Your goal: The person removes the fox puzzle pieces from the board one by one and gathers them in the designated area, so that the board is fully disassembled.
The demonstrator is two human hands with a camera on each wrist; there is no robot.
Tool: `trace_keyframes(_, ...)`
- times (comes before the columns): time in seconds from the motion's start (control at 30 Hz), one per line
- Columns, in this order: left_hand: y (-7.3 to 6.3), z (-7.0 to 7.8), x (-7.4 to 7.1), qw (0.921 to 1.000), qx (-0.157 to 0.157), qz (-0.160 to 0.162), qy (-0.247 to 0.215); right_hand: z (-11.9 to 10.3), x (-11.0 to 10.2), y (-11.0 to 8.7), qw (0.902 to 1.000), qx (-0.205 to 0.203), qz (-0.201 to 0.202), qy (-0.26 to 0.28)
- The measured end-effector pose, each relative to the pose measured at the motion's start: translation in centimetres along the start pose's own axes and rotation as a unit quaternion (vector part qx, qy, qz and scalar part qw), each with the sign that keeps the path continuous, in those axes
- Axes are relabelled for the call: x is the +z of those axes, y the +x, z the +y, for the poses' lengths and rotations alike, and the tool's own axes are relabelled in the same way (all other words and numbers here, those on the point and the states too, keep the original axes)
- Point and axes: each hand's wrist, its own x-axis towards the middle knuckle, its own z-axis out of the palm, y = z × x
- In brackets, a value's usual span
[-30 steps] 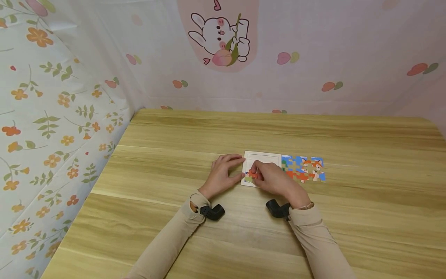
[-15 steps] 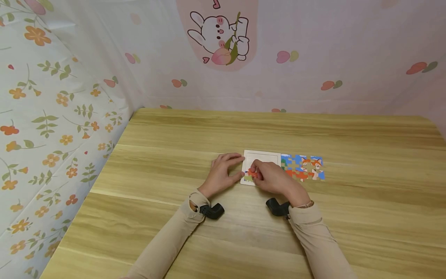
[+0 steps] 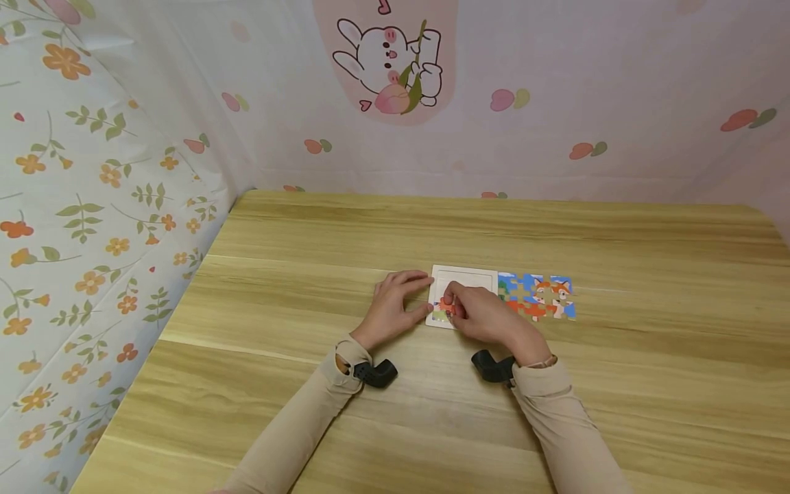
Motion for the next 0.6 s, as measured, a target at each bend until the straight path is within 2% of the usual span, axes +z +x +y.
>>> trace_keyframes(0.6,0.01,0.05,-0.03,1.0,-0.001,0.002,-0.008,-0.1,-0.01,0.05,0.9999,0.002,0.013,-0.005)
